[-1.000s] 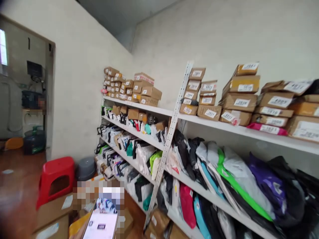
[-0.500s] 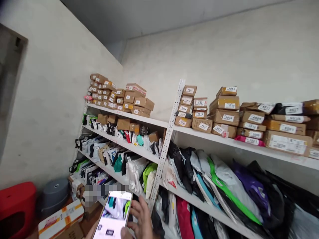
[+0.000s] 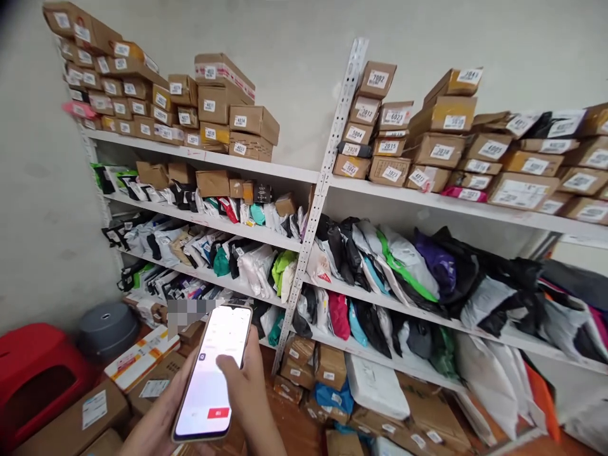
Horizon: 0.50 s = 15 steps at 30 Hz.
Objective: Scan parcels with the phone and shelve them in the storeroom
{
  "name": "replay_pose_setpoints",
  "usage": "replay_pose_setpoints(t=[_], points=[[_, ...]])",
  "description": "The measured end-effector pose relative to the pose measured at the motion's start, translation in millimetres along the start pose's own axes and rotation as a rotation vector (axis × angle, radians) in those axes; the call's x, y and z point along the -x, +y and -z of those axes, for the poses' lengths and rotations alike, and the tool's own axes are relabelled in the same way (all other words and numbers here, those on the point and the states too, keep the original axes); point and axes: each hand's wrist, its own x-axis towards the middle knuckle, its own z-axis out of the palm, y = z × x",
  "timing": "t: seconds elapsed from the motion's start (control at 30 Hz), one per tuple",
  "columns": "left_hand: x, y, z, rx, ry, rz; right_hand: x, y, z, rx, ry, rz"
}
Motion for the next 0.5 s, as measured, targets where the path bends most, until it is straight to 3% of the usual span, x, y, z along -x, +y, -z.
replay_pose_setpoints(t=[0.13, 0.23, 0.5], points=[[-2, 12, -1.5, -0.051, -0.002, 0.000, 2, 10, -15, 0.119, 0.061, 0.082], [-2, 16, 2.5, -0.081, -0.020, 0.008, 4, 7, -19, 0.104, 0.068, 0.056], [-4, 21, 17.3, 0.057, -0.062, 0.049, 12, 13, -10, 0.008, -0.040, -0.011]])
